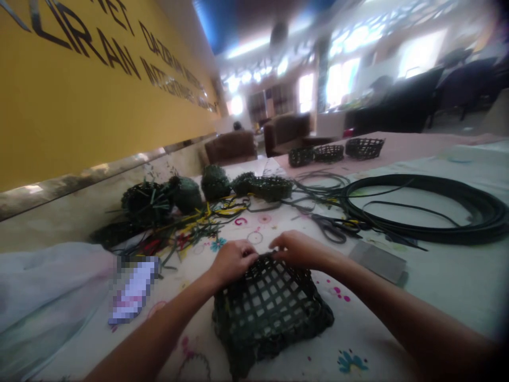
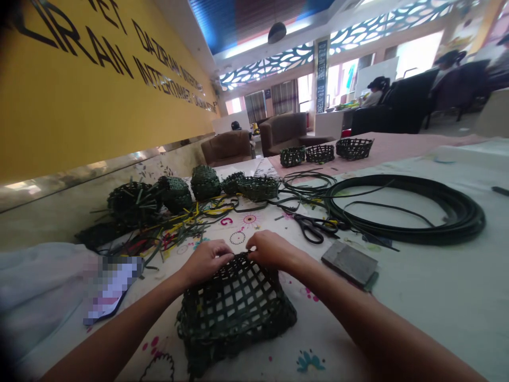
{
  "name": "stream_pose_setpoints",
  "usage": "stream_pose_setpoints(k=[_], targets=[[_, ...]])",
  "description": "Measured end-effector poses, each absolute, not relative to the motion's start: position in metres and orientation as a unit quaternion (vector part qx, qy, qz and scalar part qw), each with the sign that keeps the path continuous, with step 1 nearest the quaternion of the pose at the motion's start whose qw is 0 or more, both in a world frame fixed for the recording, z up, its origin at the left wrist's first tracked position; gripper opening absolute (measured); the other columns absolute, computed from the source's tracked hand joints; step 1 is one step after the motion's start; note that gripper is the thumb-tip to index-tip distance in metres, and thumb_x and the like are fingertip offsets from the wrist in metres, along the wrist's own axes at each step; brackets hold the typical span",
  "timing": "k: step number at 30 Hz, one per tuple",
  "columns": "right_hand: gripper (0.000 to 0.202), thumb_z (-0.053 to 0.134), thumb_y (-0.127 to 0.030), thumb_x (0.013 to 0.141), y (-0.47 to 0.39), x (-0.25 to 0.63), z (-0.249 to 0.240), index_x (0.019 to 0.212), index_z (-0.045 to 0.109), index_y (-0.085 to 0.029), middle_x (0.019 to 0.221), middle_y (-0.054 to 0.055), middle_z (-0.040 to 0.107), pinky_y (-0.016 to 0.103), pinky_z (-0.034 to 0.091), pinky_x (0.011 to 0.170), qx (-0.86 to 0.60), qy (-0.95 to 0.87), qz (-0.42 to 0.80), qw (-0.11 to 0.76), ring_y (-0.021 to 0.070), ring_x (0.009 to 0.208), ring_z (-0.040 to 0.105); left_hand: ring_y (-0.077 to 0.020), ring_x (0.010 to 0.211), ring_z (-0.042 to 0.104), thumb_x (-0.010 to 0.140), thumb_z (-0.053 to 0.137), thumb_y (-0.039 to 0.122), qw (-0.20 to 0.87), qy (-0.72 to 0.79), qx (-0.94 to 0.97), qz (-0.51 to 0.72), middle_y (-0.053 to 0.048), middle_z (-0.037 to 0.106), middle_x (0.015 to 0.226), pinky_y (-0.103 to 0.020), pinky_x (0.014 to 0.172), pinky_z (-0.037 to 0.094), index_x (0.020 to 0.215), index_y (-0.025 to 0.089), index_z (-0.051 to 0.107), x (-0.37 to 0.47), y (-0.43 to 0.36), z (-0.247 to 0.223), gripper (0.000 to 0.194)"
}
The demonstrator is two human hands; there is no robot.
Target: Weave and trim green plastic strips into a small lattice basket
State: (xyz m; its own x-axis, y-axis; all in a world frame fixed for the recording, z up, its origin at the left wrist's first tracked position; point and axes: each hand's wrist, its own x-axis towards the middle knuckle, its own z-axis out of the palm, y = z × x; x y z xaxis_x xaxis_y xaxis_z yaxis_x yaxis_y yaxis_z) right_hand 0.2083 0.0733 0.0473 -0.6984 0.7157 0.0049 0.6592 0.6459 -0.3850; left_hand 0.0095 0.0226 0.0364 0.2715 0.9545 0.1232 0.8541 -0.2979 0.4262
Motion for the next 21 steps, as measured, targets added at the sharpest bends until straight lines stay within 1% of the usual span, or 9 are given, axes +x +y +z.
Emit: stream_pose_setpoints(k=[2,4,8,12,15,18,20,21], targets=[[0.021,0.057,-0.017,0.081,0.073,0.208,0.047,0.08,0.078,-0.015,0.078,0.009,0.076,0.024,0.034,0.056,-0.393,-0.901,0.171,0.067,0.0171,0.068,0.063,-0.0175,0.079,0.064,0.084,0.057,0.024,0.133,0.574,0.789,0.177,-0.005,0.072,0.082,-0.026,0.073,0.043,0.081,0.016,0.075,0.012,0.023,0.036,0.021],[0.023,0.054,-0.012,0.079,0.072,0.205,0.044,0.075,0.077,-0.015,0.075,0.01,0.075,0.025,0.032,0.056,-0.401,-0.9,0.158,0.064,0.0171,0.065,0.062,-0.0176,0.079,0.064,0.084,0.057,0.022,0.126,0.577,0.79,0.168,-0.005,0.073,0.082,-0.026,0.074,0.043,0.081,0.016,0.076,0.014,0.024,0.037,0.02],[0.026,0.053,-0.006,0.073,0.072,0.198,0.036,0.078,0.077,-0.016,0.079,0.012,0.075,0.027,0.031,0.057,-0.408,-0.901,0.134,0.063,0.0189,0.068,0.064,-0.0177,0.078,0.064,0.082,0.058,0.019,0.105,0.584,0.792,0.146,-0.005,0.073,0.081,-0.026,0.072,0.043,0.081,0.016,0.076,0.019,0.026,0.038,0.019],[0.028,0.051,-0.005,0.074,0.074,0.195,0.03,0.081,0.077,-0.014,0.083,0.015,0.075,0.028,0.031,0.058,-0.414,-0.901,0.116,0.058,0.0225,0.073,0.066,-0.0192,0.077,0.064,0.082,0.056,0.018,0.084,0.585,0.796,0.129,-0.007,0.073,0.081,-0.028,0.07,0.042,0.08,0.016,0.077,0.023,0.027,0.039,0.021],[0.03,0.049,-0.004,0.074,0.074,0.193,0.027,0.082,0.077,-0.013,0.083,0.017,0.075,0.029,0.032,0.058,-0.422,-0.898,0.108,0.058,0.0238,0.073,0.067,-0.0204,0.078,0.064,0.082,0.054,0.018,0.089,0.579,0.801,0.125,-0.008,0.073,0.082,-0.029,0.072,0.043,0.079,0.016,0.076,0.025,0.028,0.036,0.023],[0.03,0.049,-0.003,0.073,0.073,0.195,0.027,0.079,0.077,-0.013,0.081,0.017,0.074,0.028,0.033,0.058,-0.425,-0.896,0.11,0.061,0.0231,0.071,0.066,-0.0206,0.081,0.064,0.082,0.054,0.019,0.106,0.576,0.801,0.127,-0.007,0.073,0.085,-0.029,0.076,0.045,0.08,0.019,0.076,0.025,0.032,0.035,0.022],[0.028,0.05,-0.006,0.075,0.073,0.197,0.029,0.076,0.077,-0.013,0.077,0.015,0.074,0.028,0.033,0.057,-0.418,-0.898,0.123,0.064,0.0213,0.068,0.065,-0.0198,0.08,0.065,0.082,0.057,0.022,0.124,0.573,0.801,0.123,-0.005,0.074,0.084,-0.028,0.076,0.046,0.081,0.02,0.077,0.02,0.036,0.039,0.02],[0.027,0.051,-0.008,0.077,0.074,0.199,0.031,0.074,0.076,-0.014,0.075,0.013,0.074,0.027,0.034,0.057,-0.412,-0.899,0.134,0.068,0.0199,0.067,0.064,-0.0193,0.082,0.065,0.083,0.058,0.025,0.137,0.567,0.803,0.122,-0.004,0.075,0.086,-0.027,0.077,0.047,0.085,0.02,0.077,0.015,0.037,0.042,0.02]])
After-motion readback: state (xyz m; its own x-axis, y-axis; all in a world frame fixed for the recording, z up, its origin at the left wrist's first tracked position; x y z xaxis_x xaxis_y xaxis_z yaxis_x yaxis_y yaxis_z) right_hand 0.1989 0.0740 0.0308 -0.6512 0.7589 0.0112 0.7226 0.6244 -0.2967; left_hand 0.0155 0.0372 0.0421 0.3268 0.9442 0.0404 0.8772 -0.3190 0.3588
